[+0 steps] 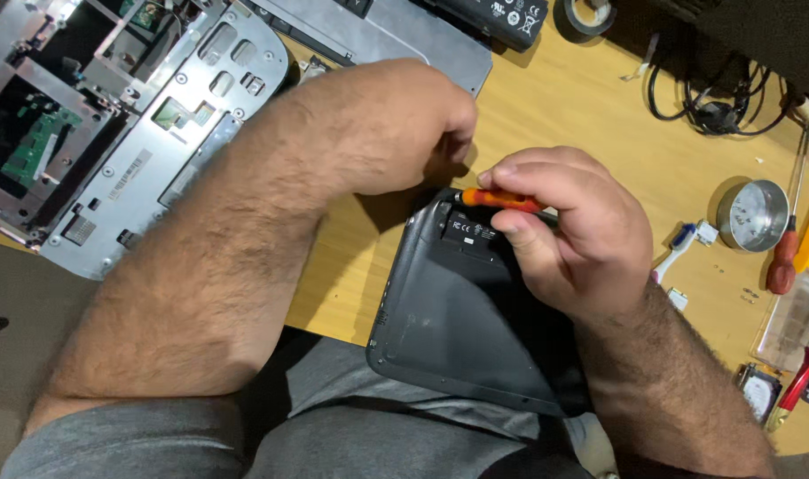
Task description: The person uses a screwdriver to remove screws from the back of a laptop. They place the removed screws on the table and continue unscrewing the device.
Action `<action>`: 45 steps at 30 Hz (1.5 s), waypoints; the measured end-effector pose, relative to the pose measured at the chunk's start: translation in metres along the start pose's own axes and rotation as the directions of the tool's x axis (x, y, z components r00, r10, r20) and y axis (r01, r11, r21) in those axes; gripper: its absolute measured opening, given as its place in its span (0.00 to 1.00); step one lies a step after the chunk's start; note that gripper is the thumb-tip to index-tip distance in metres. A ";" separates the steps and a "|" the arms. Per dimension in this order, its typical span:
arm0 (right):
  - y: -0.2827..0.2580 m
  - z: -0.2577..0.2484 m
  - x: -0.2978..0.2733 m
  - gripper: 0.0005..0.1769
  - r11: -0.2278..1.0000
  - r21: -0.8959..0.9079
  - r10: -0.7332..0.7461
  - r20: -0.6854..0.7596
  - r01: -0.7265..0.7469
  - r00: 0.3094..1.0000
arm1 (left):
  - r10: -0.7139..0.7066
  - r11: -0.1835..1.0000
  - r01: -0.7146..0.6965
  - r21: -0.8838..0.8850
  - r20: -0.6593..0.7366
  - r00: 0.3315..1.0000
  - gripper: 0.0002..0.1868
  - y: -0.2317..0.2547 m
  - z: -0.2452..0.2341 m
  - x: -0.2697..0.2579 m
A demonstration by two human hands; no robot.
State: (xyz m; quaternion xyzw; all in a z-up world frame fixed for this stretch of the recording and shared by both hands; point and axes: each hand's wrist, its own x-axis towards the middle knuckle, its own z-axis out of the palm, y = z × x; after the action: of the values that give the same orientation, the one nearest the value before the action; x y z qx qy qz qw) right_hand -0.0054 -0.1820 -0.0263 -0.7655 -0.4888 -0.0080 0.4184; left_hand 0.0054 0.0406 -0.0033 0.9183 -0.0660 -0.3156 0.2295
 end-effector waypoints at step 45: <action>0.010 0.002 0.001 0.11 0.984 -0.161 -0.080 -0.001 0.078 0.997 | 0.434 0.886 -0.419 -0.198 0.036 0.900 0.05 -0.004 -0.003 -0.008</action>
State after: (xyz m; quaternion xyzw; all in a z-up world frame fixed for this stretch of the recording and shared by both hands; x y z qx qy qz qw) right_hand 0.0020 -0.1812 -0.0335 -0.7767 -0.5149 -0.0669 0.3566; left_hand 0.0001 0.0476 0.0011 0.8427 -0.2456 -0.2981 0.3751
